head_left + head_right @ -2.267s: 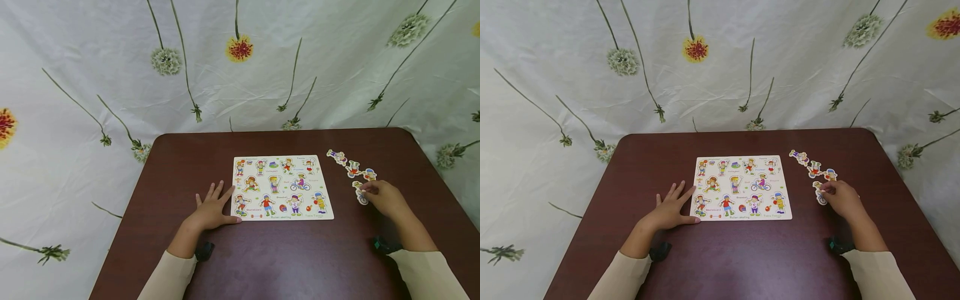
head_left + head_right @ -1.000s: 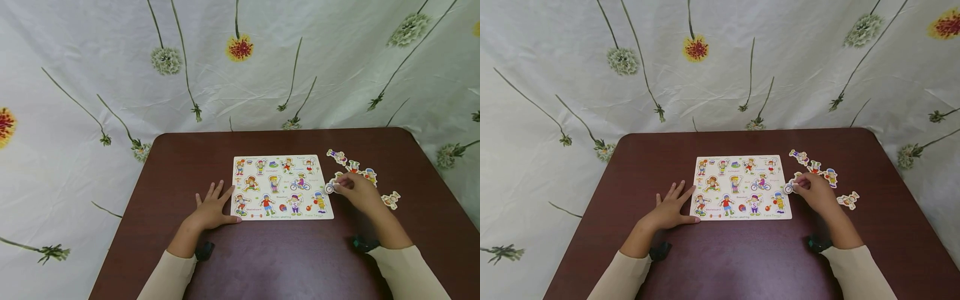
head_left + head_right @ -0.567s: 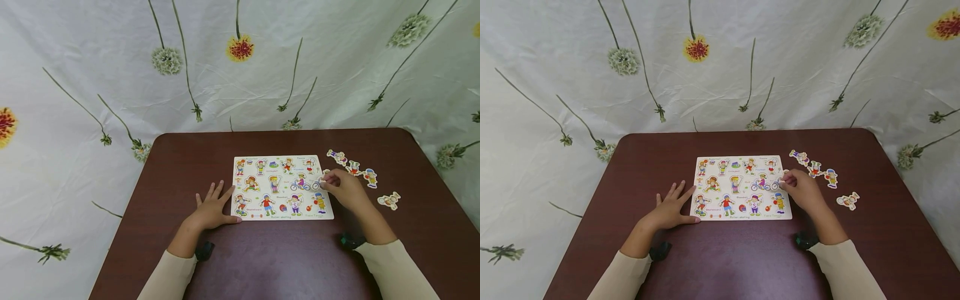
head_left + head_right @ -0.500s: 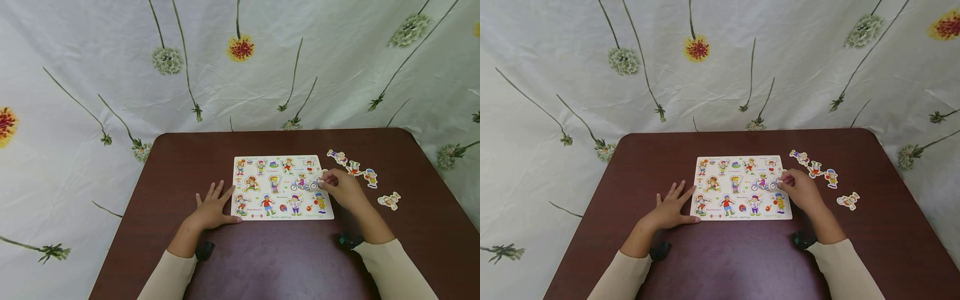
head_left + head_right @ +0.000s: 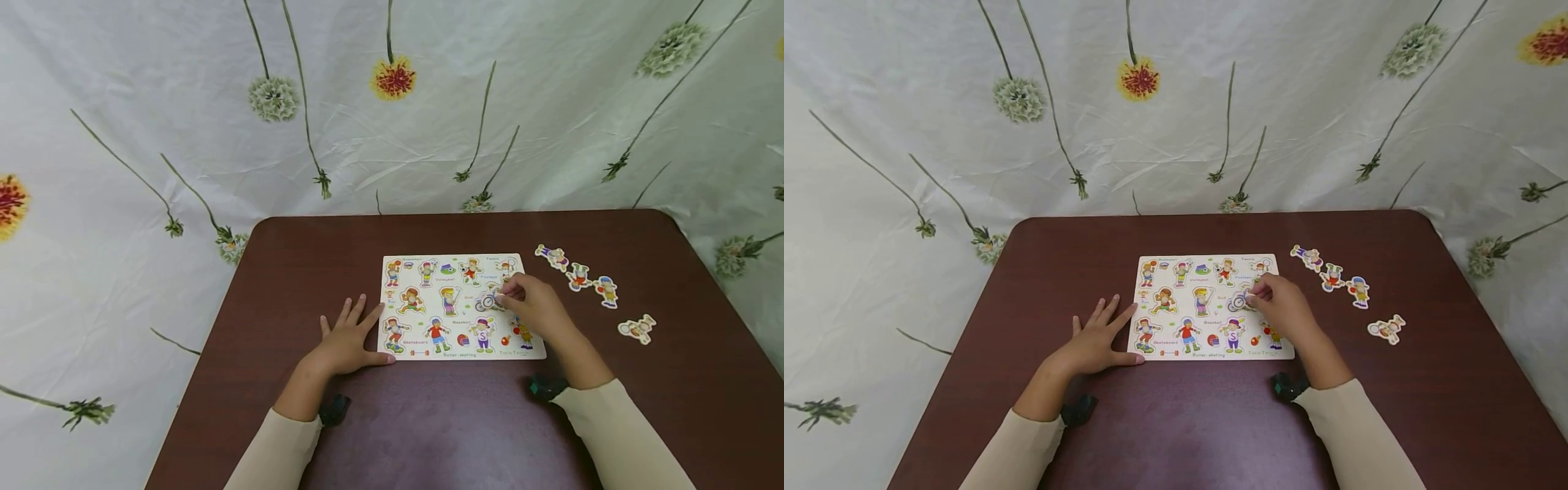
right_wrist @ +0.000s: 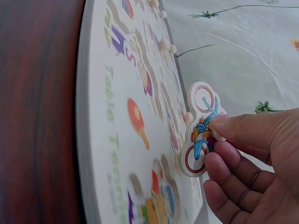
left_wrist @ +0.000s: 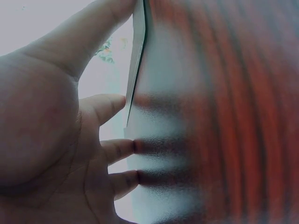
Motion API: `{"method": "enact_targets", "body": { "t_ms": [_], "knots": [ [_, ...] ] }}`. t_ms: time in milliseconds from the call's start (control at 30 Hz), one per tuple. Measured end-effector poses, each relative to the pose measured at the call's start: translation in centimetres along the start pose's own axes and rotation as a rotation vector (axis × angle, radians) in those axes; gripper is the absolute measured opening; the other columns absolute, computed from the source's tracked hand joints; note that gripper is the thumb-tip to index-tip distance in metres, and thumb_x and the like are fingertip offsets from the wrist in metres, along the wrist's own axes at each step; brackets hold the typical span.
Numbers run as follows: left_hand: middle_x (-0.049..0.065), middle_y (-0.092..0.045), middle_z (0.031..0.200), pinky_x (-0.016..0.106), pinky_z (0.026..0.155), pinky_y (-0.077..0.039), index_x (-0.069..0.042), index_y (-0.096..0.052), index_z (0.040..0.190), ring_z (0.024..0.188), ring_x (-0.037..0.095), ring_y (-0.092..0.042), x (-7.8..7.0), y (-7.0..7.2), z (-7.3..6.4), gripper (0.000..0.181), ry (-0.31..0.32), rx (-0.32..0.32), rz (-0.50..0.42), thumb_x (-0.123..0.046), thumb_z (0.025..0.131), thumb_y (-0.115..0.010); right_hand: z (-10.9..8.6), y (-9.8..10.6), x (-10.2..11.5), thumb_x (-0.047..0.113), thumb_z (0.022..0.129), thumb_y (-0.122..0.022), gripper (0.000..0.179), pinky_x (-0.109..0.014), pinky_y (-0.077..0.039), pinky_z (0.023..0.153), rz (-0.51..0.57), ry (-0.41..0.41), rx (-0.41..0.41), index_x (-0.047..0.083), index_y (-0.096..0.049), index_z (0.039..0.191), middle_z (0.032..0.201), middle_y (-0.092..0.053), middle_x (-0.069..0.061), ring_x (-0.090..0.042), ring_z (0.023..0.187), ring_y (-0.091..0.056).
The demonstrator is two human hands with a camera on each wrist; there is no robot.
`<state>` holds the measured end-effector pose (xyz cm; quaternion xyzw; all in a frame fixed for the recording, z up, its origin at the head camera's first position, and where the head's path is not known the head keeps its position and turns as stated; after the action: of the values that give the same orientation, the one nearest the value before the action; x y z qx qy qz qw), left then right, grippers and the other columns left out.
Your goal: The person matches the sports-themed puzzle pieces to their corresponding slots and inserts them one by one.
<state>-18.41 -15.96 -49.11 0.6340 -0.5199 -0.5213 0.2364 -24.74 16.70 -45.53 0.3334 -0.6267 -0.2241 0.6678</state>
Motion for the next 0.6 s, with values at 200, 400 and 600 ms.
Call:
{"method": "enact_targets", "body": {
  "t_ms": [200, 400, 600],
  "knots": [
    [0.011, -0.002, 0.172, 0.080, 0.113, 0.006, -0.031, -0.021, 0.163, 0.159, 0.039, 0.005, 0.0, 0.0, -0.1, 0.106, 0.000, -0.001, -0.001, -0.062, 0.079, -0.078, 0.5, -1.0, 0.2, 0.014, 0.093, -0.073, 0.010, -0.030, -0.046, 0.071, -0.003, 0.000, 0.013, 0.006, -0.067, 0.094, 0.089, -0.067, -0.009, -0.019, 0.079, -0.060],
    [0.011, -0.001, 0.172, 0.080, 0.113, 0.006, -0.032, -0.020, 0.163, 0.159, 0.038, 0.006, 0.1, 0.0, -0.1, 0.107, 0.005, 0.002, -0.001, -0.062, 0.079, -0.078, 1.1, -1.8, 0.2, 0.014, 0.093, -0.072, 0.009, -0.029, -0.046, 0.070, -0.003, 0.011, 0.027, 0.006, -0.068, 0.092, 0.086, -0.068, -0.009, -0.018, 0.077, -0.059],
    [0.011, -0.002, 0.172, 0.080, 0.113, 0.006, -0.031, -0.021, 0.163, 0.159, 0.038, 0.005, 0.0, 0.1, -0.2, 0.106, 0.002, -0.003, 0.001, -0.062, 0.079, -0.078, 1.6, -2.4, -0.3, 0.015, 0.094, -0.071, 0.008, -0.029, -0.044, 0.072, -0.053, -0.005, 0.049, 0.008, -0.068, 0.093, 0.088, -0.068, -0.008, -0.018, 0.080, -0.060]
  ]
}}
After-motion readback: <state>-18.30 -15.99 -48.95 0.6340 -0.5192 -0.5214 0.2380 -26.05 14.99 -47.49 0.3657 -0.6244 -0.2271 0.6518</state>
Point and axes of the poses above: each hand's wrist, its own z-axis towards the middle knuckle, its own y-axis out of the back of the hand, x = y × z, the point moved 9 cm from there along z, towards the middle knuckle
